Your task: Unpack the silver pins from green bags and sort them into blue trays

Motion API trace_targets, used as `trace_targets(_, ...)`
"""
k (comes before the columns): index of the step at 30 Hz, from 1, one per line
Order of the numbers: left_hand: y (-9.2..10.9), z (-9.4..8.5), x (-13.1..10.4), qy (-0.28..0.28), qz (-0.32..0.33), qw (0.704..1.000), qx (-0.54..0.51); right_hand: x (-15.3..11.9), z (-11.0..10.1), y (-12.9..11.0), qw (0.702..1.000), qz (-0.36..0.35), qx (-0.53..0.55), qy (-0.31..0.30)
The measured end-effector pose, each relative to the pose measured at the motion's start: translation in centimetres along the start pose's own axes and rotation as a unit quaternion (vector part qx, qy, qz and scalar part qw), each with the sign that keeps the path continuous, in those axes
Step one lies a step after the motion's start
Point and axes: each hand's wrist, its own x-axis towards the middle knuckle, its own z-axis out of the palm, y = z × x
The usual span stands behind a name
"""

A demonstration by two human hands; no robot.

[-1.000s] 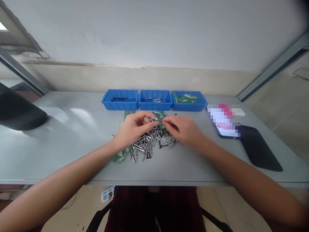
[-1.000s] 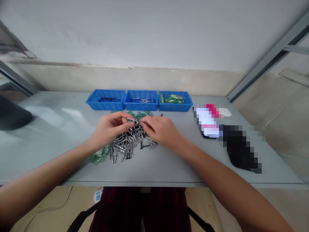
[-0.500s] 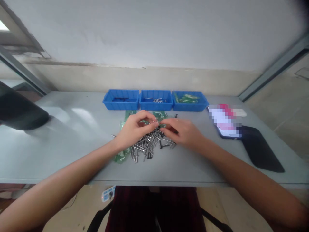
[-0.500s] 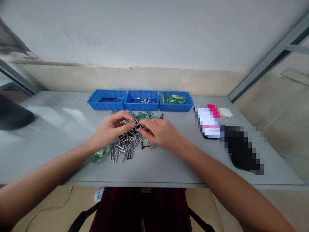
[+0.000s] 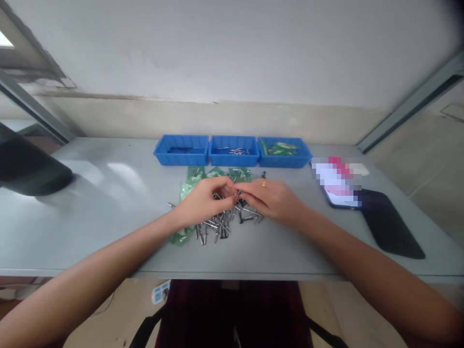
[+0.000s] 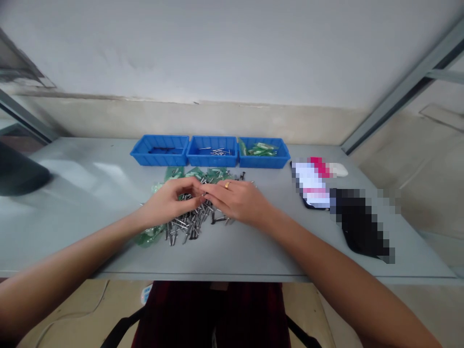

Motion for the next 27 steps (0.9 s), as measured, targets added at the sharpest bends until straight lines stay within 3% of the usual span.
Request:
trace_targets(11, -0.2, -0.1, 0.1, 0.016, 0.004, 1.000, -0.004, 0.3, -0.3, -0.2, 1.000, 0.008, -0.020, 0.002)
trace_targets(16, 0.0, 0.0, 0.1, 0.024, 0.001, 1.000, -0.013, 0.2, -0.1, 0.0, 0.999, 0.026, -0.014, -0.027)
trace_targets(21, -0.1, -0.1, 0.0, 0.034, -0.003, 0.999, -0.012, 0.1, 0.1, -0.1, 0.995, 0.073, 0.054, -0.043)
trace_targets(23, -0.1, -0.1, 0.0, 0.037, -0.005, 0.999, -0.013, 0.3, -0.2, -0.3, 0.979, 0.134, 0.147, -0.045)
trace_targets(27, 0.0, -0.1, 0.0, 0.043, -0.018, 0.999, -0.005, 0.7, -1.0, -0.4, 0.903, 0.230, 0.359, -0.063)
